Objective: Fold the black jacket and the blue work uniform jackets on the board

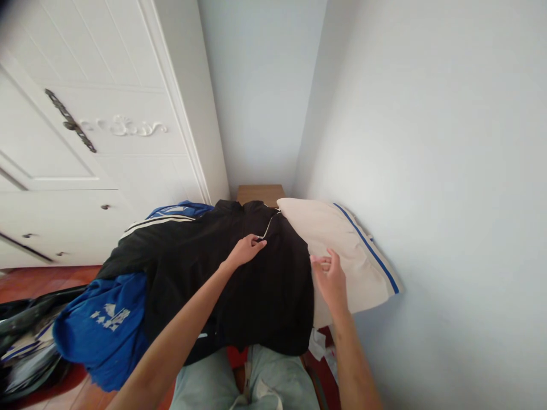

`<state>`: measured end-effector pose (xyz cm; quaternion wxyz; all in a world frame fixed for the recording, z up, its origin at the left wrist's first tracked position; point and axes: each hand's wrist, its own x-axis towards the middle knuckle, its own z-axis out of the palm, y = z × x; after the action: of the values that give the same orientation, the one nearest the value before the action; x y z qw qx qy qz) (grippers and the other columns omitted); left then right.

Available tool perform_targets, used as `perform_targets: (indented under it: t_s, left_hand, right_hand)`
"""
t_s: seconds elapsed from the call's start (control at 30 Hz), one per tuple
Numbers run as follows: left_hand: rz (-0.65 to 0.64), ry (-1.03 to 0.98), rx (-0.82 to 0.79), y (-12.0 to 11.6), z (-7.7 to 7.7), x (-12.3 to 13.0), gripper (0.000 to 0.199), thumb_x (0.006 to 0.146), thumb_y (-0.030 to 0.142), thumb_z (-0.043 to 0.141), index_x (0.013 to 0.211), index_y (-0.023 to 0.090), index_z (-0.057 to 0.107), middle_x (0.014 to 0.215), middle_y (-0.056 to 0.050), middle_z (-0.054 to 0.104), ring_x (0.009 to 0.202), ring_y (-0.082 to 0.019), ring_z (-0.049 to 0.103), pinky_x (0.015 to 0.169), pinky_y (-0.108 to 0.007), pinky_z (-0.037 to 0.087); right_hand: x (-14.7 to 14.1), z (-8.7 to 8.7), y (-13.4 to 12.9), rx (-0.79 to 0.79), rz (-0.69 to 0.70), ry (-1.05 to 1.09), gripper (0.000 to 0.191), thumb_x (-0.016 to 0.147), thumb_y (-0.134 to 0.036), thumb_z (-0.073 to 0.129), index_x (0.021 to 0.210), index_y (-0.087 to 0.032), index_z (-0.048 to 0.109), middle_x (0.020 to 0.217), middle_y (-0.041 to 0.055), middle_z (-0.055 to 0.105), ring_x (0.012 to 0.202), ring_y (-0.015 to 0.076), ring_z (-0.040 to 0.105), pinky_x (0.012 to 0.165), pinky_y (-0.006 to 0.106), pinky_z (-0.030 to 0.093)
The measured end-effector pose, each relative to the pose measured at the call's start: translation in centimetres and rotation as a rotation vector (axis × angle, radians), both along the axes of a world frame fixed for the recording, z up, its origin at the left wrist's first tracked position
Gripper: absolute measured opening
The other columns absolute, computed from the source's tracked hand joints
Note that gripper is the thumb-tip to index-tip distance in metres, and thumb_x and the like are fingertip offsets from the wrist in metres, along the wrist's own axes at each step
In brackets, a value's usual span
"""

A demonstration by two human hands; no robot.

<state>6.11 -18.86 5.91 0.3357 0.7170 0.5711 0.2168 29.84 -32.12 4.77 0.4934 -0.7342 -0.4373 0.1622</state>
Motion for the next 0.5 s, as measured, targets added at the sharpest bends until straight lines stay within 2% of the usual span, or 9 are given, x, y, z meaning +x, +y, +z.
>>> perform_targets:
  t_s: [0.07, 0.17, 0.23, 0.3, 0.4, 0.5]
  left_hand:
    - [0.017, 0.014, -0.019, 3.0, -0.7, 2.3, 0.05, 0.085, 0.051, 0.061, 0.119, 0.014, 0.061, 0.113, -0.017, 0.07, 0.106, -0.028, 0.065, 0.087, -0.032, 0.046]
    - [0.048, 0.021, -0.024, 6.2, -1.5, 4.5, 0.046, 0.081, 0.043, 0.068, 0.115, 0.014, 0.062, 0.115, -0.018, 0.069, 0.109, -0.03, 0.064, 0.087, -0.033, 0.046]
    - [0.064, 0.013, -0.038, 7.7, -1.8, 5.0, 0.032, 0.079, 0.034, 0.071, 0.104, 0.015, 0.067, 0.111, -0.015, 0.07, 0.106, -0.028, 0.064, 0.085, -0.031, 0.047]
    - [0.073, -0.013, -0.071, 8.7, -2.2, 5.0, 0.018, 0.079, 0.027, 0.07, 0.093, 0.015, 0.069, 0.102, -0.012, 0.071, 0.097, -0.025, 0.066, 0.078, -0.029, 0.048]
    - [0.076, -0.071, -0.153, 9.7, -2.6, 4.6, 0.016, 0.08, 0.029, 0.068, 0.086, 0.014, 0.068, 0.085, -0.009, 0.07, 0.072, -0.019, 0.065, 0.062, -0.027, 0.048]
    - [0.062, -0.133, -0.231, 10.8, -2.5, 4.5, 0.023, 0.083, 0.036, 0.063, 0.086, 0.014, 0.067, 0.073, -0.007, 0.067, 0.059, -0.016, 0.06, 0.054, -0.026, 0.047]
  right_hand:
    - [0.8, 0.4, 3.2, -0.101, 0.066, -0.158, 0.059, 0.077, -0.059, 0.062, 0.117, -0.015, 0.061, 0.09, 0.0111, 0.071, 0.077, 0.0243, 0.066, 0.074, 0.036, 0.052]
    - [1.5, 0.0, 6.4, -0.207, 0.22, -0.288, 0.027, 0.078, -0.047, 0.063, 0.078, -0.02, 0.067, 0.07, 0.0059, 0.067, 0.071, 0.0223, 0.063, 0.067, 0.031, 0.047]
    - [2.1, -0.7, 7.1, -0.208, 0.287, -0.223, 0.028, 0.079, -0.044, 0.06, 0.064, -0.021, 0.063, 0.058, 0.003, 0.062, 0.058, 0.019, 0.058, 0.058, 0.029, 0.043]
    - [2.8, -1.6, 6.9, -0.19, 0.288, -0.032, 0.032, 0.077, -0.048, 0.058, 0.066, -0.019, 0.066, 0.054, 0.0011, 0.059, 0.049, 0.0165, 0.052, 0.05, 0.028, 0.04]
    - [3.7, -2.8, 6.0, -0.151, 0.222, 0.225, 0.041, 0.072, -0.054, 0.062, 0.081, -0.015, 0.073, 0.062, 0.0023, 0.065, 0.05, 0.0166, 0.053, 0.047, 0.028, 0.041]
    - [4.2, -3.1, 5.8, -0.12, 0.215, 0.236, 0.045, 0.074, -0.057, 0.061, 0.083, -0.015, 0.072, 0.07, 0.0048, 0.069, 0.061, 0.0195, 0.058, 0.054, 0.029, 0.045]
